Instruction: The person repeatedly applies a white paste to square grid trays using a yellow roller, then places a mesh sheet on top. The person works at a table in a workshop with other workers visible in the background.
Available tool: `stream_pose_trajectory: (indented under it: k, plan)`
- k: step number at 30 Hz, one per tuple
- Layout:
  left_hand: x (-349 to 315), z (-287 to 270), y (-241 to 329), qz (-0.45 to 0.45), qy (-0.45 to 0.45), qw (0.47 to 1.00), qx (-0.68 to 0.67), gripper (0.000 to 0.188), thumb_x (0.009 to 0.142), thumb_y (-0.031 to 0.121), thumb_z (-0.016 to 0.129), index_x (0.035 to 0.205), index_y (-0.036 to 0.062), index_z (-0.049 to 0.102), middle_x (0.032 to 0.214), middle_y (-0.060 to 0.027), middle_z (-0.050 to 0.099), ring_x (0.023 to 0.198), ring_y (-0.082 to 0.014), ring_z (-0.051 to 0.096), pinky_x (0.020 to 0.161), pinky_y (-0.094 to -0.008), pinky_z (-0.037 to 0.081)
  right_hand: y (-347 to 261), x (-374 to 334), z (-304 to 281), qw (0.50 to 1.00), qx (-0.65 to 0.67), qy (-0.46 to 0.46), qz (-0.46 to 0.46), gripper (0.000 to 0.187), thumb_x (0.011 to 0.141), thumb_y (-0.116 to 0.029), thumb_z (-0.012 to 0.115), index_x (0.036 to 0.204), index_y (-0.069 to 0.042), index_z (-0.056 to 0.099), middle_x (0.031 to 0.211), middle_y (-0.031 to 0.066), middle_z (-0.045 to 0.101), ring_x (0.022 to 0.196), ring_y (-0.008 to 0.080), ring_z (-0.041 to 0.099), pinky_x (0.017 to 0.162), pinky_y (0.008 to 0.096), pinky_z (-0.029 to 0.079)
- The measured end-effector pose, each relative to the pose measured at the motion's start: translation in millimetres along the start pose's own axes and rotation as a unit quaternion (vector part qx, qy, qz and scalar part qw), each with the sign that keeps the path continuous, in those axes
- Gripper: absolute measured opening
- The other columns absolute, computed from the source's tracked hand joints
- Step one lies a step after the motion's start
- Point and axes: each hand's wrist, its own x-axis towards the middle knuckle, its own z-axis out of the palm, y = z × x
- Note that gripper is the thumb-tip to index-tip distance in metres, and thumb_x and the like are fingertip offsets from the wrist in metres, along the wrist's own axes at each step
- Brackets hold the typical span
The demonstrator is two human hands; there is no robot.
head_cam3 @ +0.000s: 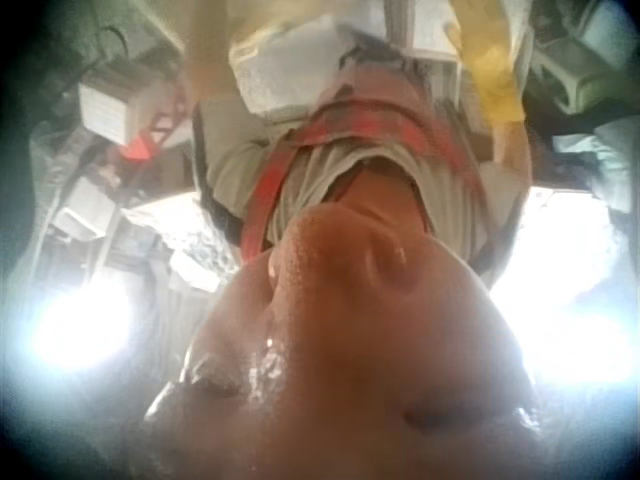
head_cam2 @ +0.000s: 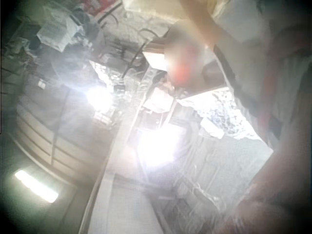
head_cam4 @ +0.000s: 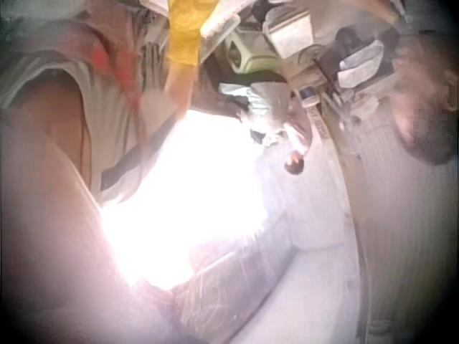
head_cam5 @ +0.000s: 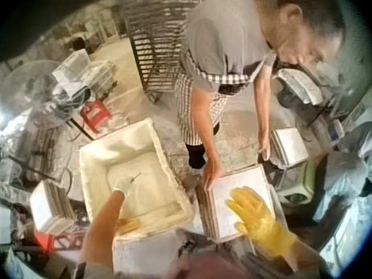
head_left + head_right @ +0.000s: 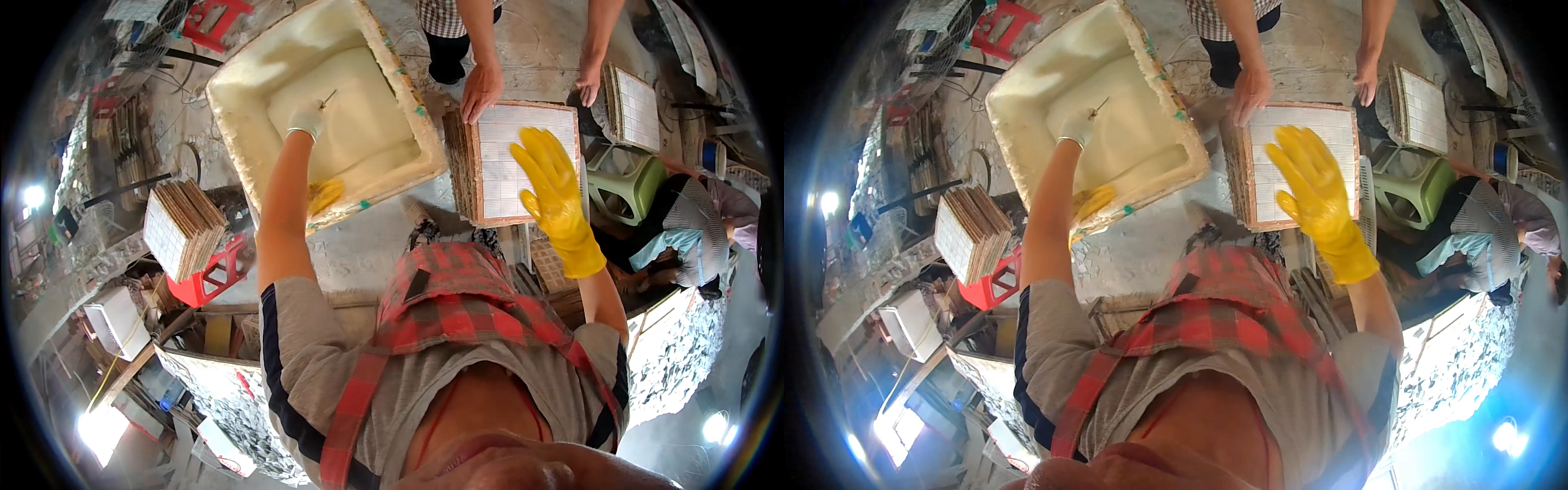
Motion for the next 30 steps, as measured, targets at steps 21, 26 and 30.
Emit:
stream_pose_trajectory:
  k: [21,26,30]
  plan:
    - [-124.8,-89.1,9.1,-0.002,0.077,0.992,-0.102,0.024,0.097,0.019,0.056,0.113,0.0109,0.072,0.105,-0.0219,0.071,0.098,-0.0405,0.068,0.086,-0.0473,0.055,16.0,232.5,414.3,0.972,-0.220,0.078,-0.031,0.032,0.099,-0.024,0.051,0.116,-0.006,0.070,0.125,0.0230,0.068,0.110,0.0408,0.066,0.091,0.0492,0.053]
    - [-230.2,-176.8,18.5,-0.149,0.254,0.894,-0.339,0.026,0.100,0.010,0.055,0.122,0.0033,0.067,0.122,-0.0157,0.071,0.108,-0.0276,0.070,0.091,-0.0352,0.055,-47.2,283.4,349.5,0.974,0.038,-0.153,0.163,0.034,0.099,-0.035,0.054,0.108,-0.009,0.073,0.109,0.0181,0.073,0.111,0.0368,0.066,0.093,0.0462,0.049]
    - [-315.9,-176.8,-2.6,-0.218,0.318,0.794,-0.470,0.030,0.101,0.009,0.057,0.128,-0.0014,0.064,0.125,-0.0097,0.071,0.109,-0.0161,0.068,0.093,-0.0291,0.052,-50.9,283.8,332.9,0.911,0.330,-0.021,0.248,0.035,0.100,-0.037,0.054,0.114,-0.009,0.070,0.104,0.0187,0.073,0.090,0.0338,0.068,0.072,0.0447,0.048]
